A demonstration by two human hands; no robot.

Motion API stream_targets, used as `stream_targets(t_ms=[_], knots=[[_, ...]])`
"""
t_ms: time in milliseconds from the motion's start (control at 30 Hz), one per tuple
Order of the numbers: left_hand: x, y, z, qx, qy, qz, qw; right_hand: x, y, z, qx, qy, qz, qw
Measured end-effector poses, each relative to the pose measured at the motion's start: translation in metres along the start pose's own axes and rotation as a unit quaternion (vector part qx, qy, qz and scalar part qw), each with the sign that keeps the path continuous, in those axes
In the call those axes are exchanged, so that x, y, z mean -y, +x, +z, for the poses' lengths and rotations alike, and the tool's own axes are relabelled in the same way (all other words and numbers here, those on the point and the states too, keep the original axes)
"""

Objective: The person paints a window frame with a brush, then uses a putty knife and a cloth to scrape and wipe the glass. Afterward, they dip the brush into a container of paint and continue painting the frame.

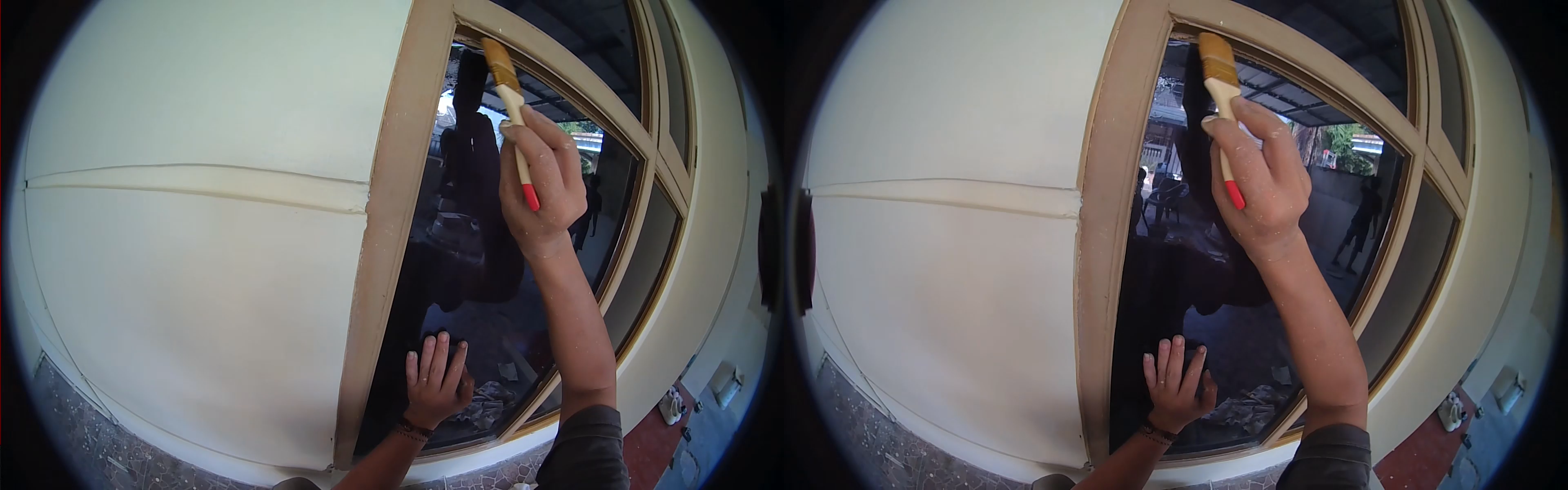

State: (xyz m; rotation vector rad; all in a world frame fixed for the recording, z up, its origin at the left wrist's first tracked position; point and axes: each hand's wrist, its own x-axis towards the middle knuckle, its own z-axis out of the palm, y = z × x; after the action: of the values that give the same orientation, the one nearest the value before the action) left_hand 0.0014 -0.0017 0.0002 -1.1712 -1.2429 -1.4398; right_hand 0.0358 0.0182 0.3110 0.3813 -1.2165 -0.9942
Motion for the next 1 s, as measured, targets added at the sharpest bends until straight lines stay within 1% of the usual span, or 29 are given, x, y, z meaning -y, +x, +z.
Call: stream_targets(t_ms=[167, 233, 400, 767, 833, 1000], knots=[[0.0, 0.0, 0.0, -0.003, 0.0, -0.001, 1.0, 0.003, 0.003, 0.012, 0.019, 0.025, -0.026, 0.999], [0.003, -0.002, 0.001, 0.005, 0.006, 0.032, 0.999, 0.002, 0.005, 0.019, 0.008, 0.026, -0.043, 0.999], [0.003, -0.002, 0.002, 0.006, 0.009, 0.033, 0.999, 0.003, 0.009, 0.025, 0.005, 0.018, -0.038, 0.999], [0.003, -0.003, 0.003, 0.006, 0.001, 0.031, 0.999, -0.009, 0.004, 0.016, 0.01, -0.017, -0.032, 0.999], [0.003, -0.003, 0.003, 0.007, 0.004, 0.031, 0.999, -0.009, 0.002, 0.018, -0.004, -0.006, -0.011, 1.0], [0.004, -0.003, 0.002, 0.007, 0.002, 0.034, 0.999, -0.01, -0.003, 0.019, -0.009, -0.011, 0.002, 1.0]])
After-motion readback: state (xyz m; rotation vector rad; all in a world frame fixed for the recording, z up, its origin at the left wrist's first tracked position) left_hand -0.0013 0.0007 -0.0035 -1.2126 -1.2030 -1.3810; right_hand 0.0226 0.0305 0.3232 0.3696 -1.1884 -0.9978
